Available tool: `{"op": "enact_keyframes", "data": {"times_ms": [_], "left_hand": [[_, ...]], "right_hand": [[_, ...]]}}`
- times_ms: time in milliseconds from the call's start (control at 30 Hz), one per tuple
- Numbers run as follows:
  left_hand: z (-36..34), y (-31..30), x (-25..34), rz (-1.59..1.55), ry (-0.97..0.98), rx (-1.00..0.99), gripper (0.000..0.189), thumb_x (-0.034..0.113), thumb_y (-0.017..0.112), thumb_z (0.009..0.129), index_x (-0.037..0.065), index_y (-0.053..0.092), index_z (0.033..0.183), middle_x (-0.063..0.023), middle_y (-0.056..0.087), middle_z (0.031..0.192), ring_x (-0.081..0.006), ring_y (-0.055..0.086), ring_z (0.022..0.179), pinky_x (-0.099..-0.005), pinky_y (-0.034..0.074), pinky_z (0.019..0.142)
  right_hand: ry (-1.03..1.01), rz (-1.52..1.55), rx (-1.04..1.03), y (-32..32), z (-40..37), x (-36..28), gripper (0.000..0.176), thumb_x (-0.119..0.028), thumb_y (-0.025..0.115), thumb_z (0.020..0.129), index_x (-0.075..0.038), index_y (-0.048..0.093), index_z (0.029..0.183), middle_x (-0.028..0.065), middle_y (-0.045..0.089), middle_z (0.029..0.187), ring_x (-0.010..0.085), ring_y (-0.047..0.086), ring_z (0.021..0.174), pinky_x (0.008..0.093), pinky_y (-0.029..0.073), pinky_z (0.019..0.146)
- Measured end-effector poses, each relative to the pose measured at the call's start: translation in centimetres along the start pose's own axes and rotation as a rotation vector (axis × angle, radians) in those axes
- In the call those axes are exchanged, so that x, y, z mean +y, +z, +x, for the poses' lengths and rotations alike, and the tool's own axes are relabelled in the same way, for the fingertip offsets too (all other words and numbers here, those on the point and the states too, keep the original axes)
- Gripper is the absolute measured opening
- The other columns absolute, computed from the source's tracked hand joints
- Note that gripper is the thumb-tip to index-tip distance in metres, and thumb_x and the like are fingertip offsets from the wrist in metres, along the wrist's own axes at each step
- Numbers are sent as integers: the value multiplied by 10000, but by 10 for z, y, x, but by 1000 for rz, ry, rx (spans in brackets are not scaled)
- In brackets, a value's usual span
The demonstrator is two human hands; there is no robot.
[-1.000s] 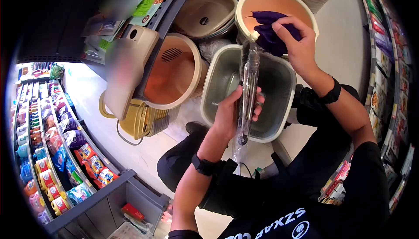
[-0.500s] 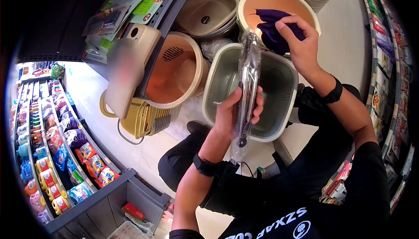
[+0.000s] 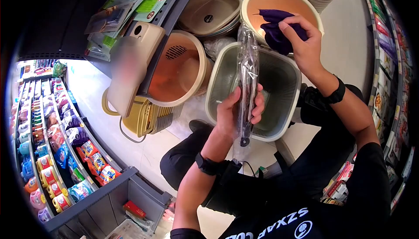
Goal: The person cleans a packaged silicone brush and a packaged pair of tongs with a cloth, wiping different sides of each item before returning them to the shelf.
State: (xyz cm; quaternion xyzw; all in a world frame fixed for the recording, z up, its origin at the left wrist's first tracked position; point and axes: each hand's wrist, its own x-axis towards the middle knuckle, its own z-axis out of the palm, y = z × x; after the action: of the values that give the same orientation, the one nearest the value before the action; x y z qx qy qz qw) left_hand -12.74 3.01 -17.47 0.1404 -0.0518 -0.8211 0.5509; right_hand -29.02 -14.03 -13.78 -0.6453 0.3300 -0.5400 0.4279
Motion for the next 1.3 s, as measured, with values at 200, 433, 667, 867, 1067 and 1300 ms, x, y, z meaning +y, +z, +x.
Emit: {"op": "enact_keyframes", "data": {"times_ms": [200, 433, 667, 867, 1067, 1300], "left_hand": [[1, 5, 4, -12, 8, -1, 578, 503, 471, 957, 5, 480, 1251, -94, 536, 911, -173, 494, 717, -282, 413, 552], [5, 6, -2, 77, 83, 168, 533, 473, 407, 1002, 30, 458, 1293, -84, 561, 943, -165, 530, 710, -283, 457, 587], [12, 11, -11, 419, -163, 275, 690, 641, 257, 966, 127, 375, 1411, -73, 565, 953, -154, 520, 654, -289, 461, 591], [11, 4, -9, 288, -229, 395, 595, 648, 260, 966, 112, 485, 1095, -53, 543, 780, -142, 477, 505, -269, 395, 465], [9, 5, -6, 356, -196, 345, 611, 653, 255, 966, 109, 499, 1097, -41, 535, 753, -125, 445, 470, -260, 369, 448], [6, 14, -1, 305, -205, 234, 680, 659, 267, 962, 100, 452, 1303, -29, 510, 755, -97, 425, 469, -243, 357, 446]], "right_hand": [[-7, -17, -18, 0, 0, 3, 96, -92, 669, 887, 3, 656, 892, -5, 632, 879, 55, 569, 812, 213, 461, 743], [-1, 8, 28, 3, -2, 1, 103, -95, 670, 887, 5, 655, 908, 10, 633, 899, 74, 583, 849, 222, 465, 766], [-244, -162, -42, 7, -9, 3, 114, -93, 702, 842, -18, 664, 919, 86, 641, 1013, 182, 612, 936, 289, 473, 823], [-514, -315, -580, 15, -40, 5, 131, -87, 730, 765, -34, 660, 862, 149, 594, 1085, 323, 568, 992, 395, 462, 873], [-604, -407, -521, 16, -34, 8, 151, -85, 726, 762, -28, 653, 881, 153, 594, 1094, 322, 577, 961, 401, 471, 836], [-456, -441, -300, 10, -22, 5, 237, -166, 737, 753, -84, 659, 961, 127, 589, 1137, 326, 516, 1054, 409, 440, 895]]}}
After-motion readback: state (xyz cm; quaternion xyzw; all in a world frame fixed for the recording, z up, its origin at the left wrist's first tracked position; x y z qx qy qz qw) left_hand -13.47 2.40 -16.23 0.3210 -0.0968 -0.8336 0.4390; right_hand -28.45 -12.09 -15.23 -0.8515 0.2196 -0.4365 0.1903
